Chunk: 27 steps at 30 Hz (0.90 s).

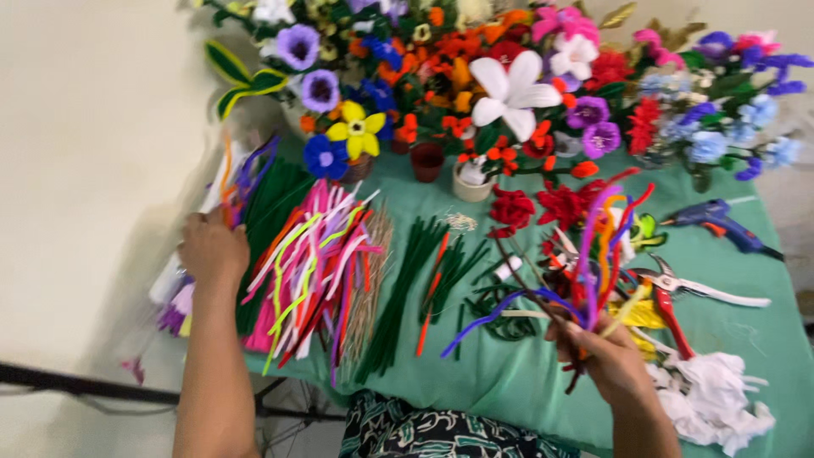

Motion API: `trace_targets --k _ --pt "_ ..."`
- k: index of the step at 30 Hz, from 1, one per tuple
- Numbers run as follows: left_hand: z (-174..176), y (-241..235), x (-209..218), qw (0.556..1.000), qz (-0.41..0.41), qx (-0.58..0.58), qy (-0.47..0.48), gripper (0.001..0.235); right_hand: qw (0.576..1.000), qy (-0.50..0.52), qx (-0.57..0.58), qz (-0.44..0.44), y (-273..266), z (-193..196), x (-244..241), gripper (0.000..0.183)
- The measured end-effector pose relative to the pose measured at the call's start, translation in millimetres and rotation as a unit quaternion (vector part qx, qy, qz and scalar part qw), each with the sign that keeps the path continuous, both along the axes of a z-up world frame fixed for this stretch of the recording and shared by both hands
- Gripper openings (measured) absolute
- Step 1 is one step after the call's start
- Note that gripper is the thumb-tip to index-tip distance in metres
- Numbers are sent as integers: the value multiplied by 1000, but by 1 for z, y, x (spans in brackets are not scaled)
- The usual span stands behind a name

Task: The person organizes various colorful artificial pipe-cleaner flowers, green stems, and craft supplies on a table.

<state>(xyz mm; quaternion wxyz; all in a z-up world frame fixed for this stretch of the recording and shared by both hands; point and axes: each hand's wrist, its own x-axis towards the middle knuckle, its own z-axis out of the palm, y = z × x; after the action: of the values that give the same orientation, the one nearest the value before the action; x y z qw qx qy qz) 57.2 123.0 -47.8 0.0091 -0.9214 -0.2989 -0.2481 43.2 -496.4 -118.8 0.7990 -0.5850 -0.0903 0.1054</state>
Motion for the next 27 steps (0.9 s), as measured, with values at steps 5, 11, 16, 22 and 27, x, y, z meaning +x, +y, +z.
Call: trace_targets --k 5,11,16,22,27 --pt "28 -95 -42 962 -190 56 -186 36 999 -22 13 -48 31 18 -9 30" --pt "13 -277 -70 827 -398 -381 113 41 992 -14 116 -51 62 29 -18 50" --pt "-10 -358 -65 732 -547 -402 53 56 980 -3 187 -68 83 35 -25 52" --pt "-21 -392 -58 687 -531 -495 -24 33 990 15 89 -108 92 25 -31 52" --pt "-47 -388 -58 577 -529 -621 -32 41 994 -102 2 -44 91 30 -32 74"
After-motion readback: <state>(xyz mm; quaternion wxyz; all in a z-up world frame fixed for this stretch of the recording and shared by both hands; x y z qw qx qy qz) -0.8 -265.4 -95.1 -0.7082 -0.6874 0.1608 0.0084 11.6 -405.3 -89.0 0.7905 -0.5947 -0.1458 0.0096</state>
